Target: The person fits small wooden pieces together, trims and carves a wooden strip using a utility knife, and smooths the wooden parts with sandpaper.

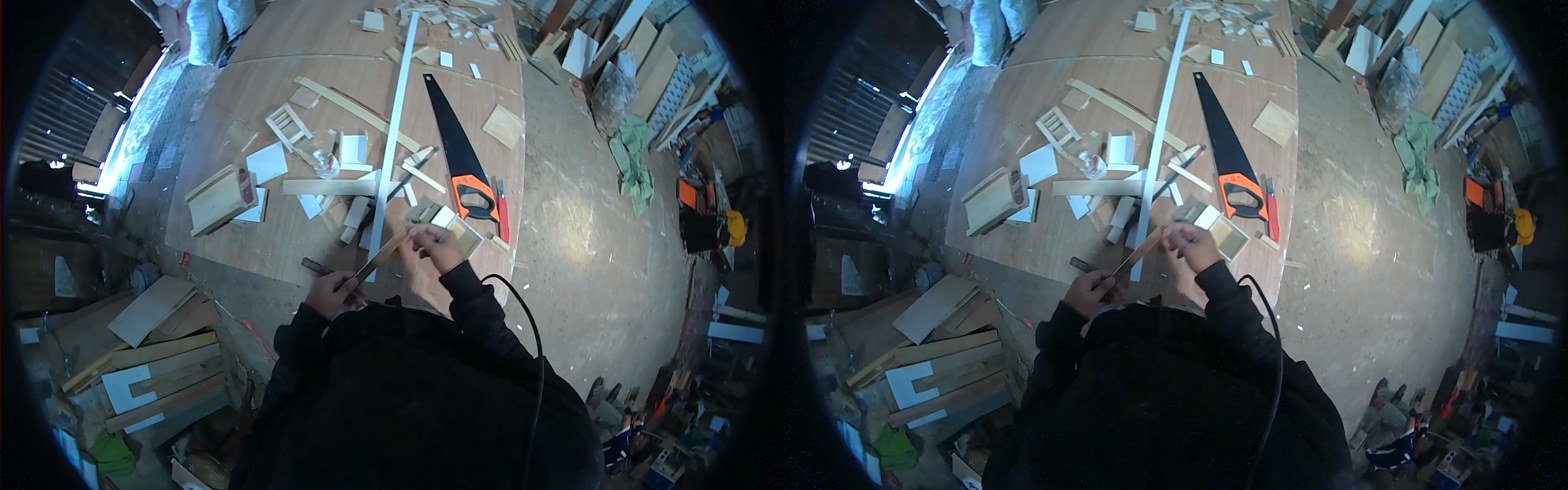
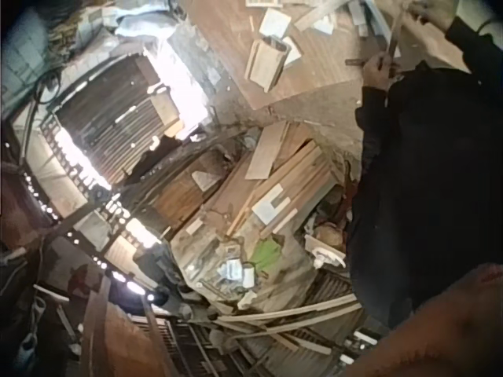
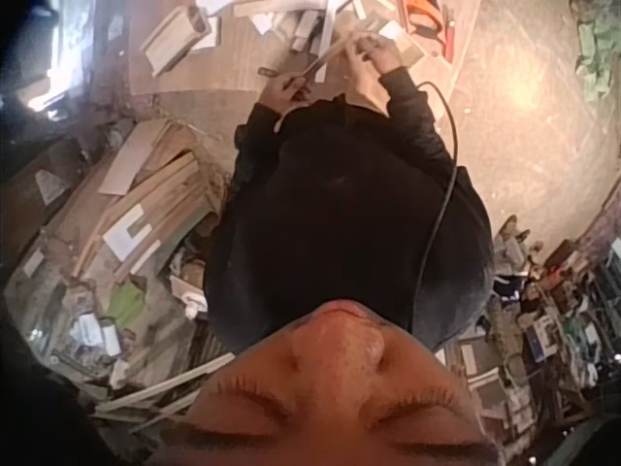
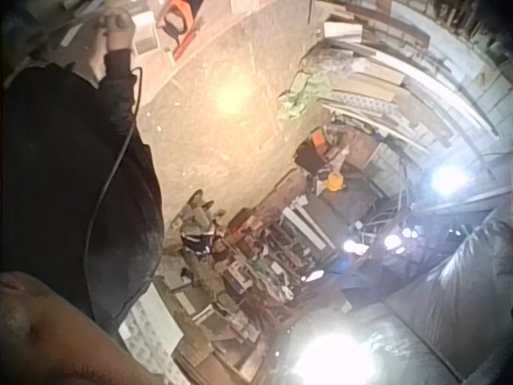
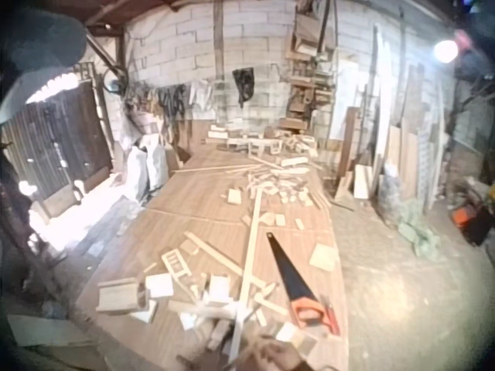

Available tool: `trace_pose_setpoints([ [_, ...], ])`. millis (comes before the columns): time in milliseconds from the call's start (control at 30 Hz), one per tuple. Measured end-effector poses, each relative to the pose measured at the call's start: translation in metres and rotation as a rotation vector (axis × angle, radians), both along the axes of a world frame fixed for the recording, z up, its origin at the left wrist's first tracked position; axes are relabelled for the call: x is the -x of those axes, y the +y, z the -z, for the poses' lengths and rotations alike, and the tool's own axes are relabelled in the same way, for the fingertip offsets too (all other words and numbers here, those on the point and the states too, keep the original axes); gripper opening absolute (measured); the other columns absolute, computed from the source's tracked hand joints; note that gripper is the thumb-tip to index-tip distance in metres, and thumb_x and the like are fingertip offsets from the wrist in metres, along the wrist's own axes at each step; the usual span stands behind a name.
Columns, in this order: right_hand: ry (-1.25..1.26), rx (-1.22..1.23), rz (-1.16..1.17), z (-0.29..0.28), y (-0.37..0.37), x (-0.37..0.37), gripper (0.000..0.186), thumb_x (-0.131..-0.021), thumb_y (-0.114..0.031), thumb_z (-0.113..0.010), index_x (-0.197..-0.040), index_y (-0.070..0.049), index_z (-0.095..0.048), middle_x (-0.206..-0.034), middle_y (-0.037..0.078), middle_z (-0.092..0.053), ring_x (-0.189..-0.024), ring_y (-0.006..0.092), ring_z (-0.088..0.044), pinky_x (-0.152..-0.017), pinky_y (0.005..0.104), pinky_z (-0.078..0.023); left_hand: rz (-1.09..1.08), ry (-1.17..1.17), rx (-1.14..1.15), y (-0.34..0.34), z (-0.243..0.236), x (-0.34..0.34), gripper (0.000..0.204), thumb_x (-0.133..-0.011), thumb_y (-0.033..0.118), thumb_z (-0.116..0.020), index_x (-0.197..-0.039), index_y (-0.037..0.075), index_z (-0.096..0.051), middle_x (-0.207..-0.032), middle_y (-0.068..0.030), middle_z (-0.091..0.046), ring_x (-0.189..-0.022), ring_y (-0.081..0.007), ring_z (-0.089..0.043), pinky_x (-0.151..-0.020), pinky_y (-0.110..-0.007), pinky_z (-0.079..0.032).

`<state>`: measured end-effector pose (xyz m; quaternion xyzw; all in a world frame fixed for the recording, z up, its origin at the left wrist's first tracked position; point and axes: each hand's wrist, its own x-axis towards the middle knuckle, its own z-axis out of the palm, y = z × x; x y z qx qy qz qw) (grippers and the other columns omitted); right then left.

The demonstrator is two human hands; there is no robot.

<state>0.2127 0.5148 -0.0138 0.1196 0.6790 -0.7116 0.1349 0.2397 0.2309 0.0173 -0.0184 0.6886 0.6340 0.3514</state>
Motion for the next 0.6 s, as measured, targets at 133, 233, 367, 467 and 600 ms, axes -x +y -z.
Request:
trace_pose_setpoints([
  [133, -0.036, -0.003, 0.240, 0.016, 0.059, -0.006, 0.023, -0.097, -0.022, -0.056, -0.112, -0.008, -0.068, -0.086, -0.002, -0.068, -0.070, 0.0042, -0.059, -0.057, 0.0194, -0.045, 0.115, -0.018, 0.020, 0.047, 0.043, 0.024, 0.025, -0.101, 0.019, -0.051, -0.112, -0.002, -0.059, -0.093, -0.0091, -0.071, -0.078, -0.0131, -0.067, -0.069, -0.027, -0.054],
  [233, -0.031, -0.068, 0.431, 0.015, 0.094, -0.012, 0.024, -0.098, -0.025, -0.057, -0.110, -0.007, -0.069, -0.084, -0.001, -0.067, -0.065, 0.0044, -0.058, -0.053, 0.0199, -0.044, 0.200, 0.000, -0.001, 0.082, 0.069, 0.035, 0.023, -0.101, 0.018, -0.050, -0.111, -0.002, -0.058, -0.097, -0.0093, -0.071, -0.081, -0.0139, -0.067, -0.069, -0.027, -0.054],
  [367, -0.097, -0.130, 0.545, 0.010, 0.121, -0.028, 0.025, -0.098, -0.029, -0.058, -0.110, -0.010, -0.069, -0.083, -0.003, -0.066, -0.065, 0.0045, -0.057, -0.054, 0.0209, -0.044, 0.209, -0.089, -0.072, 0.120, 0.089, 0.038, 0.021, -0.100, 0.017, -0.051, -0.107, -0.001, -0.057, -0.098, -0.0096, -0.072, -0.083, -0.0144, -0.068, -0.068, -0.028, -0.054],
  [467, -0.177, -0.128, 0.595, 0.029, 0.137, -0.042, 0.024, -0.098, -0.030, -0.057, -0.110, -0.012, -0.070, -0.082, -0.004, -0.064, -0.066, 0.0042, -0.056, -0.057, 0.0216, -0.043, 0.215, -0.087, -0.071, 0.145, 0.110, 0.040, 0.019, -0.099, 0.018, -0.053, -0.109, 0.001, -0.057, -0.095, -0.0077, -0.073, -0.076, -0.0127, -0.067, -0.061, -0.027, -0.052],
  [600, -0.242, -0.137, 0.567, 0.039, 0.134, -0.044, 0.023, -0.097, -0.030, -0.058, -0.104, -0.013, -0.071, -0.083, -0.005, -0.065, -0.067, 0.0046, -0.057, -0.055, 0.0216, -0.044, 0.161, -0.169, -0.118, 0.158, 0.124, 0.039, 0.019, -0.099, 0.018, -0.053, -0.107, 0.001, -0.058, -0.095, -0.0073, -0.072, -0.075, -0.0128, -0.067, -0.061, -0.027, -0.052],
])
